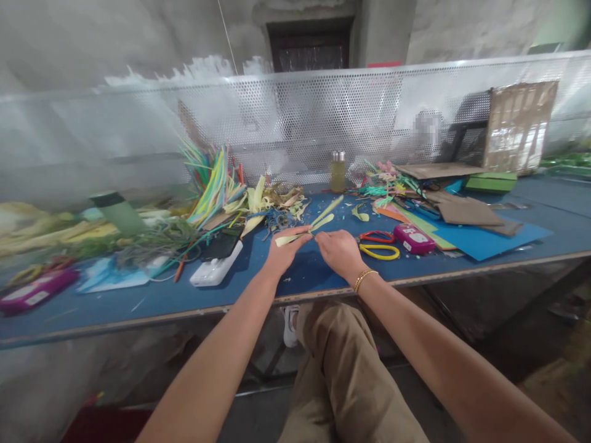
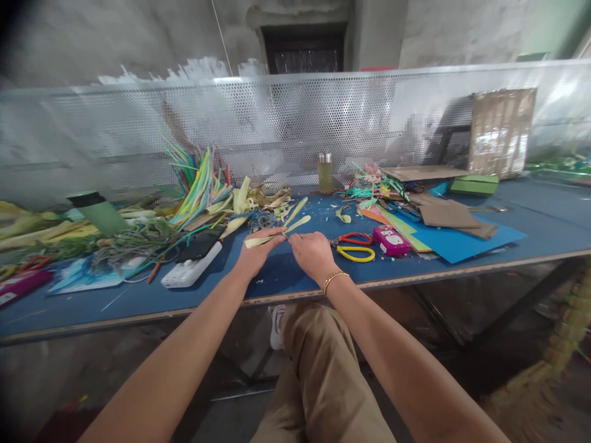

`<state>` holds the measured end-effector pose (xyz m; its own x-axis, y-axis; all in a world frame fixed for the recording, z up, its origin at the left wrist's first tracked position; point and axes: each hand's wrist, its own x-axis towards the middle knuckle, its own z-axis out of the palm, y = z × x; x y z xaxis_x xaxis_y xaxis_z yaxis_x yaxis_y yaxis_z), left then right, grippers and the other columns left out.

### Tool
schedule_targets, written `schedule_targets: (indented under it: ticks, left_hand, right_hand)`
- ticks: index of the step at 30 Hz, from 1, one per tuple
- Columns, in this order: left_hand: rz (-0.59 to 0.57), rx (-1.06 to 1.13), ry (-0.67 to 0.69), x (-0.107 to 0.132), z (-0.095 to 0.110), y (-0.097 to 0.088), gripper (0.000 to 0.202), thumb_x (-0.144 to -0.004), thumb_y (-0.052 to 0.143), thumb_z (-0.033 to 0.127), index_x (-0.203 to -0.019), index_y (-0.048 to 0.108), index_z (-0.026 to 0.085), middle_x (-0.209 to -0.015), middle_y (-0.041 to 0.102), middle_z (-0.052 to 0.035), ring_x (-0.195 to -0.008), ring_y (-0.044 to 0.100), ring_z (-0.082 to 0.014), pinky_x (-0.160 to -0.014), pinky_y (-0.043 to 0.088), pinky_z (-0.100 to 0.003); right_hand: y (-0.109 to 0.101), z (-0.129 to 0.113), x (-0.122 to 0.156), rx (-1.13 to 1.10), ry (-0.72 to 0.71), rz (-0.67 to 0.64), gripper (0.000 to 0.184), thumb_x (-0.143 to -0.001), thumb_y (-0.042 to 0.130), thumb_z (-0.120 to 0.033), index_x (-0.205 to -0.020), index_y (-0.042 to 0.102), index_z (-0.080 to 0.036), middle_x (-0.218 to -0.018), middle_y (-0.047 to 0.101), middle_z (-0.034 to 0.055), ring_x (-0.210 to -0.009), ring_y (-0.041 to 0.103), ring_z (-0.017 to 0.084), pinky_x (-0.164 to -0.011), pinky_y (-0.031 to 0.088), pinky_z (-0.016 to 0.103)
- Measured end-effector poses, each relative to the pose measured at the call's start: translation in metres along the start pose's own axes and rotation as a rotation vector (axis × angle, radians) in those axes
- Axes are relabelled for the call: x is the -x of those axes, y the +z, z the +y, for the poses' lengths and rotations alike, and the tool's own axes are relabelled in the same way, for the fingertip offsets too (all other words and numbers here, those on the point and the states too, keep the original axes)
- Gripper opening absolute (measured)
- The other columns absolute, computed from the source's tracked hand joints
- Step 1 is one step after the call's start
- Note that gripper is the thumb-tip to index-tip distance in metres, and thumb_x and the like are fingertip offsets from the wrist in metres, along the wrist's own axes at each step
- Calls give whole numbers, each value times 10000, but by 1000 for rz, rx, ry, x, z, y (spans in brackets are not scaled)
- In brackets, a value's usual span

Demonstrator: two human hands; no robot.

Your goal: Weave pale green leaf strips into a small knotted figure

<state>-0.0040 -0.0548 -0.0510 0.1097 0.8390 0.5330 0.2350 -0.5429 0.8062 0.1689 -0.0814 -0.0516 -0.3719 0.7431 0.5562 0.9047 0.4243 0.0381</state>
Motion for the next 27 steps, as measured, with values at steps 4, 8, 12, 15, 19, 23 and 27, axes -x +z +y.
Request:
schedule_targets:
  ticks: [4, 8, 12, 15, 19, 23, 27]
  left_hand:
    - [18, 125, -118, 1, 1, 2, 297, -732, 744, 370, -944, 769, 163, -937, 765, -76, -920, 688, -253, -904, 518, -391]
    - [29, 171, -145, 2, 2, 3, 280, -715, 748, 353, -909, 768, 152, -895, 765, -70, -862, 689, -236, -847, 536, -367]
    - [49, 187, -160, 0, -1, 3, 270, -681, 768, 357, -859, 763, 154, -828, 752, -57, -773, 674, -211, -780, 544, -354]
    - [38, 221, -152, 0, -2, 4, 230, -663, 771, 357, -776, 749, 159, -847, 748, -56, -753, 663, -200, -759, 541, -345]
    - [-2, 195, -152, 1, 2, 3, 165, -667, 754, 314, -750, 745, 172, -761, 732, -38, -720, 653, -193, -746, 529, -334]
    - [0, 114, -136, 1, 2, 4, 100, -654, 751, 263, -691, 733, 172, -687, 709, -34, -687, 642, -190, -719, 515, -325]
    - [91, 188, -123, 2, -6, 6, 138, -647, 756, 286, -668, 703, 161, -650, 680, -39, -637, 632, -184, -675, 514, -334]
  right_hand:
    - [-1, 0, -1, 4, -40, -20, 388, -1025, 269, -271, -927, 630, -170, -828, 706, 79, -790, 619, 184, -691, 270, 314]
    - [0, -2, -1, 8, -32, -15, 404, -1023, 273, -288, -907, 638, -160, -799, 700, 92, -762, 621, 190, -690, 284, 314]
    - [0, -2, 2, -104, -59, 36, 393, -1007, 331, -312, -837, 655, -167, -782, 707, 88, -785, 638, 194, -713, 321, 307]
    - [0, 2, 3, -292, 47, 116, 371, -986, 409, -405, -876, 679, -175, -823, 731, 75, -816, 657, 199, -735, 374, 290]
    - [4, 8, -3, -673, 183, 128, 296, -919, 553, -425, -1006, 700, -183, -977, 757, 61, -904, 687, 197, -750, 458, 258]
    - [11, 4, -11, -877, 135, 85, 247, -926, 531, -287, -829, 742, -204, -1024, 759, 37, -1029, 683, 199, -811, 491, 253]
    - [15, -15, -15, -683, 181, 112, 297, -932, 498, -235, -806, 764, -196, -931, 771, 70, -919, 705, 208, -778, 483, 262]
